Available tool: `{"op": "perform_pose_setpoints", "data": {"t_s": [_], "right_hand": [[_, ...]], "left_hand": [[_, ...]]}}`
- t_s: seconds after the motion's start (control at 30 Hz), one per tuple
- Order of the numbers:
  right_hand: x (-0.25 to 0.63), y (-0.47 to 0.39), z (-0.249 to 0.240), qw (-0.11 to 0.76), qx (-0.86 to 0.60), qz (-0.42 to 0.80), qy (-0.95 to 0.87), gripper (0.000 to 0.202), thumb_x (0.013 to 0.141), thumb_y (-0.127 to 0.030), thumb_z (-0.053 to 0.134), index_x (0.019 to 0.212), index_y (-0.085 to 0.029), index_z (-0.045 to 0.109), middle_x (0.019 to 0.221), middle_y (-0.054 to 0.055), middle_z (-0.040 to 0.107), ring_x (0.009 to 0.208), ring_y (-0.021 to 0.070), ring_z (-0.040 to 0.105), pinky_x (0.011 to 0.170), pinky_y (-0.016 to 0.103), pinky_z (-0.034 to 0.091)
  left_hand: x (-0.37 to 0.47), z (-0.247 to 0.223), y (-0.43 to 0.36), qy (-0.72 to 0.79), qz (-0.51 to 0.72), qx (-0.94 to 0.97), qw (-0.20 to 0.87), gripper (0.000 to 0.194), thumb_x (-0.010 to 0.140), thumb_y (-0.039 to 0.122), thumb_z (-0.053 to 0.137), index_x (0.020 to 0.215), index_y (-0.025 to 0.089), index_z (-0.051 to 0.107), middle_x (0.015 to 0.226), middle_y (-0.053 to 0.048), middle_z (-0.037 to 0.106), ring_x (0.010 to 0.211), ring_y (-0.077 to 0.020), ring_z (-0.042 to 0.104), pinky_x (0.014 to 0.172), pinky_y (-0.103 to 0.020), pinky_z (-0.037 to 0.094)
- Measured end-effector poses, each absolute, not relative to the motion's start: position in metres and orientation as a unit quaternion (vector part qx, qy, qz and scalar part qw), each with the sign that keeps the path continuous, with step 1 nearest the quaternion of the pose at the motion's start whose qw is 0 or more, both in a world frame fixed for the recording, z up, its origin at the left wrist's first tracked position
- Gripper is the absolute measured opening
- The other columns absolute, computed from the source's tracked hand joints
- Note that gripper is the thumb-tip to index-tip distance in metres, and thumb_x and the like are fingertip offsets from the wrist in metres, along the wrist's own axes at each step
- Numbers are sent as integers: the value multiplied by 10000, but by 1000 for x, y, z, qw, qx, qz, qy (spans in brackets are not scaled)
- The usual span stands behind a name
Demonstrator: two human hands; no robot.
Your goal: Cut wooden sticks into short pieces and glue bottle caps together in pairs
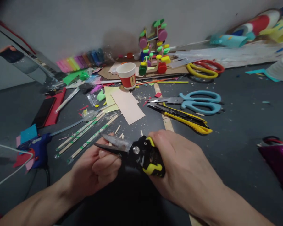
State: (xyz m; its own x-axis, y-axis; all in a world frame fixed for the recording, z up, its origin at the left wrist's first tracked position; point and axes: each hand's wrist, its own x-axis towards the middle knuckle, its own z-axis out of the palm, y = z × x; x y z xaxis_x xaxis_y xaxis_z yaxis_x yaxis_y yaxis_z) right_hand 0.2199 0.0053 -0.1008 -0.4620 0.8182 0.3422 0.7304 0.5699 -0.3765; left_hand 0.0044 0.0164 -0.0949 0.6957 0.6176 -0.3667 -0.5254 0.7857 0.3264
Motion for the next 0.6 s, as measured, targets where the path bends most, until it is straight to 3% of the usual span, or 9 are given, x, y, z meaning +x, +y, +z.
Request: {"op": "perform_pose_setpoints", "data": {"t_s": [0.3, 0.47, 0.6], "right_hand": [[221, 2, -101, 236, -444, 107, -858, 92, 874, -181, 462, 958, -205, 490, 765, 33, 560, 647, 205, 544, 547, 296, 394], [222, 4, -97, 232, -425, 74, -872, 40, 905, -213, 462, 937, -202, 483, 737, 35, 560, 603, 195, 551, 514, 286, 395], [224, 4, -97, 229, -433, 65, -869, 88, 877, -197, 472, 964, -202, 486, 732, 39, 571, 606, 210, 579, 500, 293, 408]], "left_hand": [[5, -90, 11, 230, 332, 91, 910, 447, 964, 343, 563, 591, 210, 354, 416, 101, 217, 374, -63, 62, 313, -151, 102], [4, -87, 12, 206, 302, 70, 928, 495, 1001, 317, 484, 558, 212, 288, 407, 87, 210, 370, -60, 74, 312, -154, 87], [2, -87, 14, 180, 302, 49, 935, 450, 1024, 285, 420, 584, 200, 371, 426, 82, 252, 379, -65, 86, 318, -153, 100]]}}
